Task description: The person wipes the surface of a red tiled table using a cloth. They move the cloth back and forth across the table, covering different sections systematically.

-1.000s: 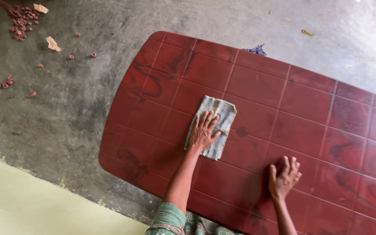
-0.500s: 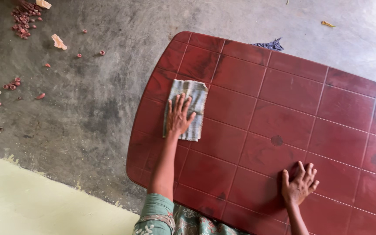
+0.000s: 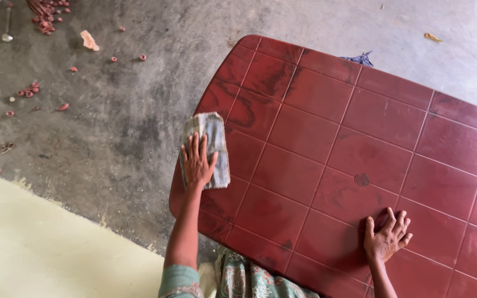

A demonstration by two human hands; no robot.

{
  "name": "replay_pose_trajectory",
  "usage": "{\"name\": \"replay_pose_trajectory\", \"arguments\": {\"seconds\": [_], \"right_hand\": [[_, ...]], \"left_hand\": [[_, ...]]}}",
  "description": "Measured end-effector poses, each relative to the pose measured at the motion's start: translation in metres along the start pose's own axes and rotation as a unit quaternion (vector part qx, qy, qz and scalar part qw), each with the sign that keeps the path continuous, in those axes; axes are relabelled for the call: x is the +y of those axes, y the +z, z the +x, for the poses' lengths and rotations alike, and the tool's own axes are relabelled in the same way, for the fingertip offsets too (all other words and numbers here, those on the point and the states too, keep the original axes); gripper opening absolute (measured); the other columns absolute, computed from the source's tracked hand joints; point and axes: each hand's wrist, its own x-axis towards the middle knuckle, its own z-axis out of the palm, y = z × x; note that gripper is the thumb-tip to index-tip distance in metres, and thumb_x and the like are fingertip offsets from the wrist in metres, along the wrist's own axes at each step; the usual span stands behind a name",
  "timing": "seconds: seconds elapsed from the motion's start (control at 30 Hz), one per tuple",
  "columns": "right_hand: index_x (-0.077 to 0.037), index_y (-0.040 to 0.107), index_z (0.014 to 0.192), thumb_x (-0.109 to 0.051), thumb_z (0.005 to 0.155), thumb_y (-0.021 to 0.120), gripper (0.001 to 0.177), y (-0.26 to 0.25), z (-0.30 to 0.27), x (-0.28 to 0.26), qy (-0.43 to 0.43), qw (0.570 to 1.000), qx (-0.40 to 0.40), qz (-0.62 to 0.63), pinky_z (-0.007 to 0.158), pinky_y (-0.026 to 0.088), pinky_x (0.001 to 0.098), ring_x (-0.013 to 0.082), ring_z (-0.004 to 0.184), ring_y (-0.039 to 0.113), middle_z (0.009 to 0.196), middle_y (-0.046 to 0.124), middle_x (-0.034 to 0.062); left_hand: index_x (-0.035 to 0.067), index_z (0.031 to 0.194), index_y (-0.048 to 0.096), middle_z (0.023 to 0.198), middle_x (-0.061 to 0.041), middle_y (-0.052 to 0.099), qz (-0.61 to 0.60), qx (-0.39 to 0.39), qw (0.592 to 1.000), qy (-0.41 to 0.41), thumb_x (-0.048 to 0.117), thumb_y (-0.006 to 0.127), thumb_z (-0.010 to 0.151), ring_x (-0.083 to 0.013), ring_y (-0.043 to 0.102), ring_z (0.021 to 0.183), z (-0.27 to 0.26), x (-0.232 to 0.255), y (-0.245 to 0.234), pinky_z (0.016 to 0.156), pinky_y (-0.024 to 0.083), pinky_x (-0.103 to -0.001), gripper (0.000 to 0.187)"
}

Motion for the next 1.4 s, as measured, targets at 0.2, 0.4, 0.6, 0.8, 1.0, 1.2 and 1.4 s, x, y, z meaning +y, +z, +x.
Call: {"name": "replay_pose_trajectory", "arguments": {"seconds": [0.2, 0.4, 0.6, 0.8, 1.0, 1.2, 1.4], "right_hand": [[-0.016, 0.044, 0.157, -0.058, 0.095, 0.056, 0.075, 0.001, 0.000, 0.006, -0.004, 1.000, -0.001, 0.008, 0.127, 0.003, 0.0630, 0.0363, 0.162, 0.014, 0.173, 0.025, 0.0183], [-0.015, 0.042, 0.158, -0.059, 0.093, 0.059, 0.080, 0.001, -0.001, 0.017, -0.031, 0.999, -0.007, 0.017, 0.125, 0.004, 0.0628, 0.0380, 0.161, 0.013, 0.172, 0.025, 0.0199], [-0.017, 0.046, 0.154, -0.051, 0.090, 0.061, 0.073, -0.038, 0.001, 0.060, -0.111, 0.986, -0.070, 0.101, 0.122, 0.021, 0.0563, 0.0352, 0.155, 0.025, 0.169, 0.030, 0.0170], [-0.020, 0.050, 0.152, -0.046, 0.088, 0.067, 0.071, -0.107, -0.048, 0.126, 0.002, 0.997, -0.057, -0.051, 0.119, 0.026, 0.0544, 0.0340, 0.153, 0.033, 0.166, 0.037, 0.0132], [-0.018, 0.041, 0.156, -0.047, 0.088, 0.064, 0.078, -0.130, -0.090, 0.158, -0.079, 0.994, -0.075, 0.011, 0.122, 0.020, 0.0536, 0.0365, 0.156, 0.019, 0.169, 0.025, 0.0165], [-0.020, 0.039, 0.156, -0.051, 0.084, 0.067, 0.083, -0.126, -0.092, 0.167, -0.064, 0.994, -0.091, 0.022, 0.123, 0.017, 0.0523, 0.0333, 0.157, 0.017, 0.169, 0.023, 0.0140], [-0.022, 0.038, 0.157, -0.051, 0.085, 0.064, 0.082, -0.130, -0.096, 0.165, -0.073, 0.993, -0.082, 0.038, 0.124, 0.015, 0.0522, 0.0317, 0.158, 0.014, 0.170, 0.021, 0.0121]], "left_hand": [[0.021, 0.161, 0.030, 0.170, -0.011, 0.024, 0.009, -0.022, 1.000, -0.019, 0.064, 0.032, 0.101, -0.0302, 0.024, 0.156, -0.096, -0.028, -0.020, 0.127, 0.013, -0.055, 0.074], [0.024, 0.161, 0.026, 0.170, -0.009, 0.018, 0.053, -0.029, 0.993, -0.104, 0.066, 0.029, 0.099, -0.0293, 0.020, 0.156, -0.158, -0.016, -0.016, 0.126, 0.010, -0.060, 0.075], [0.023, 0.162, 0.023, 0.170, -0.011, 0.013, 0.046, -0.038, 0.993, -0.103, 0.066, 0.025, 0.100, -0.0316, 0.013, 0.157, -0.160, 0.063, -0.014, 0.124, 0.007, -0.062, 0.076], [0.017, 0.161, 0.023, 0.171, -0.014, 0.013, 0.003, -0.051, 0.999, 0.001, 0.065, 0.025, 0.101, -0.0322, 0.012, 0.158, -0.157, 0.195, -0.012, 0.127, 0.007, -0.061, 0.077], [0.014, 0.161, 0.021, 0.170, -0.015, 0.009, -0.063, -0.051, 0.985, 0.151, 0.063, 0.029, 0.100, -0.0315, 0.008, 0.157, -0.189, 0.344, 0.002, 0.125, 0.004, -0.062, 0.080], [0.015, 0.164, 0.017, 0.172, -0.012, 0.001, -0.095, -0.127, 0.940, 0.302, 0.065, 0.035, 0.099, -0.0280, -0.001, 0.159, -0.263, 0.453, 0.009, 0.126, 0.000, -0.062, 0.084], [0.023, 0.164, 0.021, 0.174, -0.008, 0.004, -0.135, -0.096, 0.911, 0.377, 0.063, 0.046, 0.096, -0.0270, 0.000, 0.160, -0.315, 0.441, -0.004, 0.126, 0.001, -0.062, 0.083]]}}
